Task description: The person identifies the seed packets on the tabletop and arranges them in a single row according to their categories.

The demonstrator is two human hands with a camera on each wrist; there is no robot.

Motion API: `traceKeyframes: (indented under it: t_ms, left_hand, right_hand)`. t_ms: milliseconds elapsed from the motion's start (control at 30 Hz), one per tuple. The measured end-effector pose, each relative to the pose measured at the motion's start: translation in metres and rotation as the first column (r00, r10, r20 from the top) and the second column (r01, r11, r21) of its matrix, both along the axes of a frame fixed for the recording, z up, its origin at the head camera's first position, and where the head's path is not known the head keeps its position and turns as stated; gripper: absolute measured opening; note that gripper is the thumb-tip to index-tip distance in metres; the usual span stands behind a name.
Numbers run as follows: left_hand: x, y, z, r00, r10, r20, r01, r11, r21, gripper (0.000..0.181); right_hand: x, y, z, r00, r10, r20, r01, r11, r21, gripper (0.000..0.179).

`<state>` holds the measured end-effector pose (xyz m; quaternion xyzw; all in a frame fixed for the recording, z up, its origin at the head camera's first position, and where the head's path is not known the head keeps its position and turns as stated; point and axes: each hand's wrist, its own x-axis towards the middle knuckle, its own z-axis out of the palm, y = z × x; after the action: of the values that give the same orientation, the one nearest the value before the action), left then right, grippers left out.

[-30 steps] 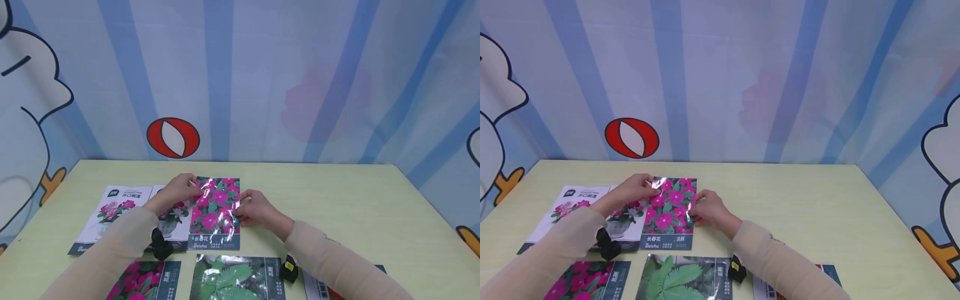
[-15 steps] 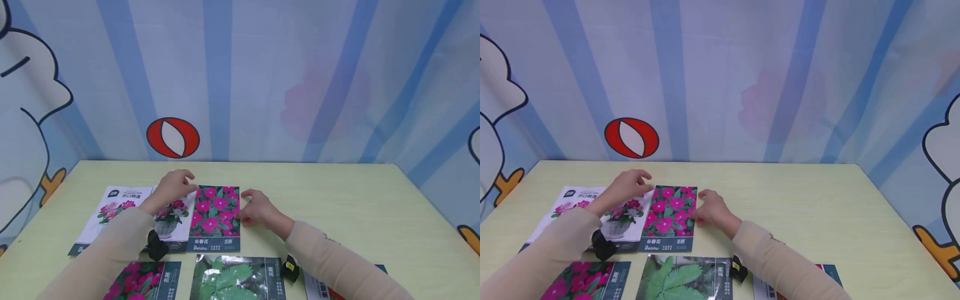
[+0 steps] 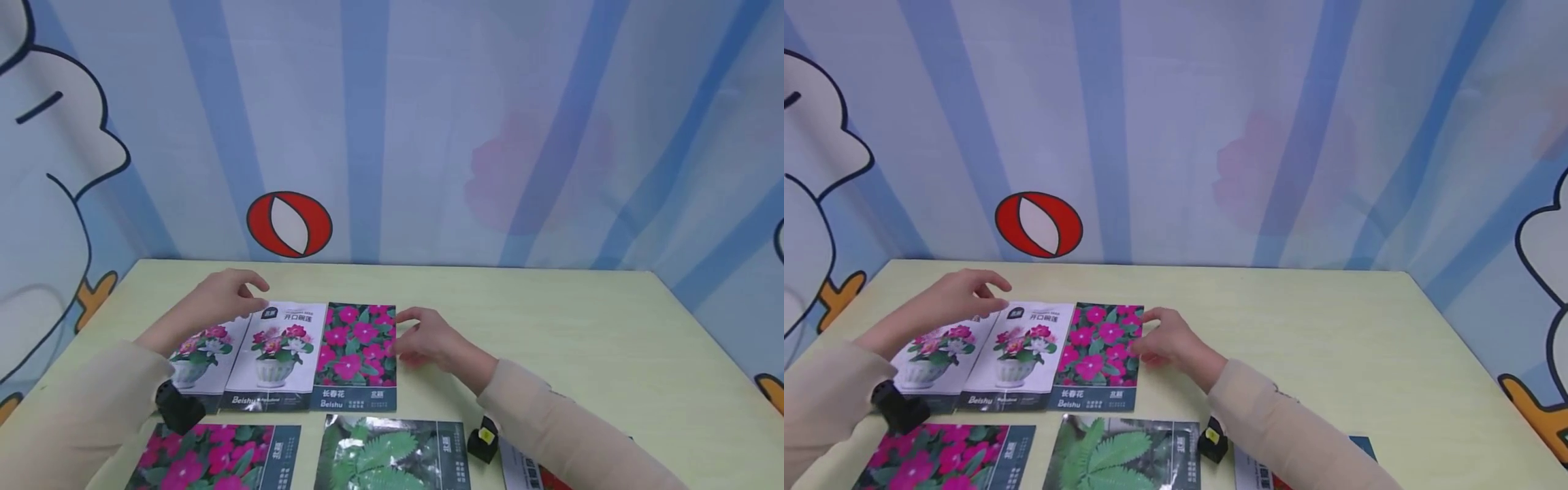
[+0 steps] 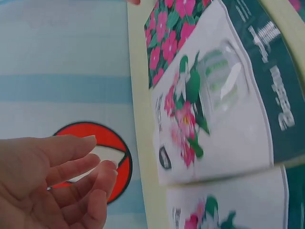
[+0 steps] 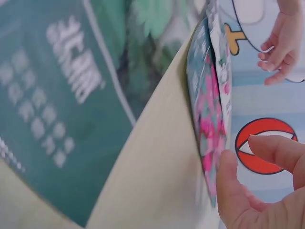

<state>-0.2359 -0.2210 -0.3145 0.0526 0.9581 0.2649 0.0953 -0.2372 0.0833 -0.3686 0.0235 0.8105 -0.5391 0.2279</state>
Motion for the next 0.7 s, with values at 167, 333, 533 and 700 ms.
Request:
traceKeyframes:
  t_ms: [167, 333, 533, 700]
  left_hand:
    - [0.003, -0.023, 0.006, 0.999, -0.013, 0.036, 0.014, 0.999, -0.035, 0.046]
    - [0.012, -0.043, 0.011, 0.997, -0.053, 0.048, 0.058, 0.992, -0.111, 0.044]
    - [0.034, -0.067, 0.012, 0.985, -0.070, 0.157, 0.095, 0.983, -0.155, 0.035]
    - [0.046, -0.093, -0.004, 0.887, 0.006, 0.462, 0.031, 0.997, -0.072, 0.037]
  right_hand:
    - [0.005, 0.003, 0.006, 0.999, 0.010, 0.051, -0.007, 0.999, -0.045, 0.046]
    - [0.014, 0.004, 0.008, 0.991, 0.051, 0.123, -0.037, 0.992, -0.119, 0.045]
    - [0.033, -0.003, 0.007, 0.964, 0.172, 0.201, -0.119, 0.960, -0.252, 0.042]
    - [0.048, -0.010, 0.006, 0.939, 0.214, 0.269, -0.119, 0.937, -0.329, 0.041]
